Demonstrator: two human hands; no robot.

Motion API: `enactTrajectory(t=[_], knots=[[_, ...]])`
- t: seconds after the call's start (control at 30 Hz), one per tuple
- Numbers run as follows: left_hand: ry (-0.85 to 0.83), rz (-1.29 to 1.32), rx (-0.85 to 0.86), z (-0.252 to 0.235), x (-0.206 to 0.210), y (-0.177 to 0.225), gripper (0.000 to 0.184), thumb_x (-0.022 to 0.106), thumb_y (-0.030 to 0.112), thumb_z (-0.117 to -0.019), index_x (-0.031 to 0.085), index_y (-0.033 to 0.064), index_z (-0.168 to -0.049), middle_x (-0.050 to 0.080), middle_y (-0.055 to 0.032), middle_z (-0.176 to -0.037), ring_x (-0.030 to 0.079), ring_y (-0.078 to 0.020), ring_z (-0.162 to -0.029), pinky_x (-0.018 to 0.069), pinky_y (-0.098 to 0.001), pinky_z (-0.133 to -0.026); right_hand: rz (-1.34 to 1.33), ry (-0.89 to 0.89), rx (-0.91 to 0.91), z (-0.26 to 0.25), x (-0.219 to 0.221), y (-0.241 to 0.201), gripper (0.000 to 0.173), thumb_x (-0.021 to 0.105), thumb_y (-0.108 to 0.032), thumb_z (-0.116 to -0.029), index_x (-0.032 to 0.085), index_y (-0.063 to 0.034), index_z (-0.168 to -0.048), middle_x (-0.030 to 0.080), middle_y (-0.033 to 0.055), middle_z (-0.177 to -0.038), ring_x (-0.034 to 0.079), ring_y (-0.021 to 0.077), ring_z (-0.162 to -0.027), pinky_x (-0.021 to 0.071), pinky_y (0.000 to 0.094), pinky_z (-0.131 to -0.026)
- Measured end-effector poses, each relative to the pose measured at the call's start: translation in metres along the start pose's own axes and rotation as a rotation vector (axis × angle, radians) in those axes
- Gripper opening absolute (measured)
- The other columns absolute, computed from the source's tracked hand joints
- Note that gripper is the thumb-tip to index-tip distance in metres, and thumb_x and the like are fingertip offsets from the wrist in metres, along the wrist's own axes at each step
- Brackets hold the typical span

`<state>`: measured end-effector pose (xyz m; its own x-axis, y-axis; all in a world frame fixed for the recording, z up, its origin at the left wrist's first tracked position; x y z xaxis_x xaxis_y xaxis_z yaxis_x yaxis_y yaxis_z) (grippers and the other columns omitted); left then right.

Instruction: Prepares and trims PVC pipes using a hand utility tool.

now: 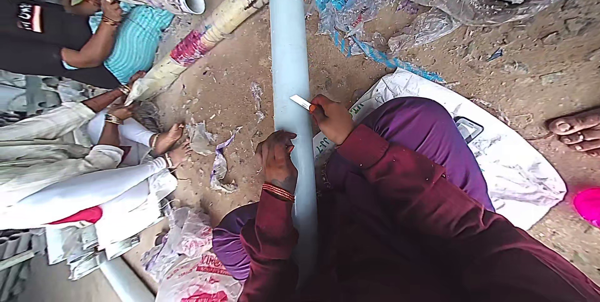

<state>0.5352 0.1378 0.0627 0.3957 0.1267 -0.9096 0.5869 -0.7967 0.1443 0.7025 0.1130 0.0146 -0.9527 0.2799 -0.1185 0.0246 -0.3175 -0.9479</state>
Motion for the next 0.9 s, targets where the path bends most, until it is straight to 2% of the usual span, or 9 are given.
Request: enactTrajectory(t=[0.07, 0.13, 0.2, 0.3, 0.37, 0.63, 0.8, 0.9], knots=[[0.034, 0.030, -0.002, 0.003, -0.001, 0.000, 0.022, 0.050, 0.004, -0.1005, 0.071, -0.0004, -0.097, 0.076, -0.0155, -0.097, 0.069, -0.0366, -0.102, 0.0462, -0.0478, -0.098, 0.006, -0.009, -0.005, 0.000, 0.002, 0.000, 0.027, 0.043, -0.015, -0.1105, 0.062, 0.0026, -0.120, 0.068, 0.0179, -0.092, 0.068, 0.0313, -0.085, 0.0533, 0.0504, -0.081], [0.068, 0.025, 0.006, 0.004, -0.003, -0.001, 0.019, 0.058, 0.010, -0.0997, 0.074, 0.0006, -0.094, 0.076, -0.0153, -0.097, 0.071, -0.0346, -0.101, 0.0493, -0.0447, -0.097, 0.008, -0.007, -0.008, 0.000, 0.001, 0.000, 0.026, 0.043, -0.014, -0.1105, 0.062, 0.0024, -0.120, 0.068, 0.0174, -0.091, 0.068, 0.0310, -0.085, 0.0531, 0.0502, -0.080], [0.064, -0.039, 0.023, 0.004, -0.004, -0.002, 0.018, 0.064, 0.014, -0.0960, 0.076, 0.0007, -0.094, 0.076, -0.0173, -0.099, 0.071, -0.0366, -0.101, 0.0517, -0.0473, -0.093, 0.012, -0.001, -0.010, 0.000, 0.001, 0.000, 0.026, 0.044, -0.014, -0.1103, 0.062, 0.0024, -0.119, 0.067, 0.0165, -0.091, 0.068, 0.0301, -0.084, 0.0530, 0.0494, -0.079], [-0.024, -0.125, 0.007, 0.001, -0.002, -0.001, 0.025, 0.070, 0.021, -0.0934, 0.077, 0.0019, -0.107, 0.072, -0.0219, -0.108, 0.068, -0.0435, -0.102, 0.0517, -0.0540, -0.090, 0.021, -0.004, -0.011, 0.001, 0.002, 0.000, 0.026, 0.044, -0.014, -0.1103, 0.062, 0.0021, -0.119, 0.068, 0.0161, -0.090, 0.068, 0.0297, -0.083, 0.0532, 0.0492, -0.079], [-0.053, -0.152, 0.008, -0.001, 0.000, 0.001, 0.028, 0.070, 0.023, -0.0934, 0.077, 0.0028, -0.111, 0.072, -0.0225, -0.109, 0.068, -0.0446, -0.102, 0.0521, -0.0553, -0.088, 0.024, 0.002, -0.018, 0.002, 0.003, 0.000, 0.026, 0.044, -0.014, -0.1102, 0.063, 0.0022, -0.119, 0.068, 0.0159, -0.089, 0.067, 0.0295, -0.082, 0.0531, 0.0493, -0.078], [-0.047, -0.194, 0.034, -0.006, 0.004, 0.016, 0.015, 0.067, 0.011, -0.0942, 0.079, 0.0017, -0.093, 0.074, -0.0206, -0.099, 0.071, -0.0421, -0.096, 0.0543, -0.0535, -0.086, 0.030, -0.001, -0.019, 0.002, 0.004, 0.001, 0.025, 0.045, -0.014, -0.1098, 0.063, 0.0020, -0.118, 0.067, 0.0152, -0.087, 0.067, 0.0295, -0.081, 0.0529, 0.0496, -0.078], [-0.087, -0.332, -0.010, -0.012, 0.009, 0.021, 0.016, 0.062, 0.007, -0.0984, 0.075, -0.0010, -0.096, 0.072, -0.0222, -0.102, 0.069, -0.0417, -0.101, 0.0512, -0.0527, -0.090, 0.035, -0.013, -0.012, 0.001, 0.003, 0.001, 0.026, 0.044, -0.014, -0.1102, 0.062, 0.0019, -0.119, 0.068, 0.0155, -0.089, 0.068, 0.0295, -0.082, 0.0532, 0.0493, -0.079], [-0.126, -0.323, -0.037, -0.014, 0.009, 0.024, 0.014, 0.062, 0.004, -0.0971, 0.075, -0.0031, -0.098, 0.070, -0.0251, -0.099, 0.068, -0.0457, -0.099, 0.0522, -0.0541, -0.086, 0.027, 0.002, -0.020, 0.001, 0.003, 0.001, 0.025, 0.045, -0.014, -0.1099, 0.063, 0.0021, -0.118, 0.067, 0.0152, -0.087, 0.067, 0.0292, -0.081, 0.0532, 0.0489, -0.078]])
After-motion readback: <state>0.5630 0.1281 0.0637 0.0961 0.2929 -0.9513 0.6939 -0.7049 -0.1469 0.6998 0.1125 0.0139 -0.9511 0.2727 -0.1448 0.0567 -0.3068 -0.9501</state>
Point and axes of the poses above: each hand's wrist, its own z-axis away from the middle knuckle, its own x-axis out of the palm, y = z × x, the point moved 4 cm from there along -z, towards the middle knuckle
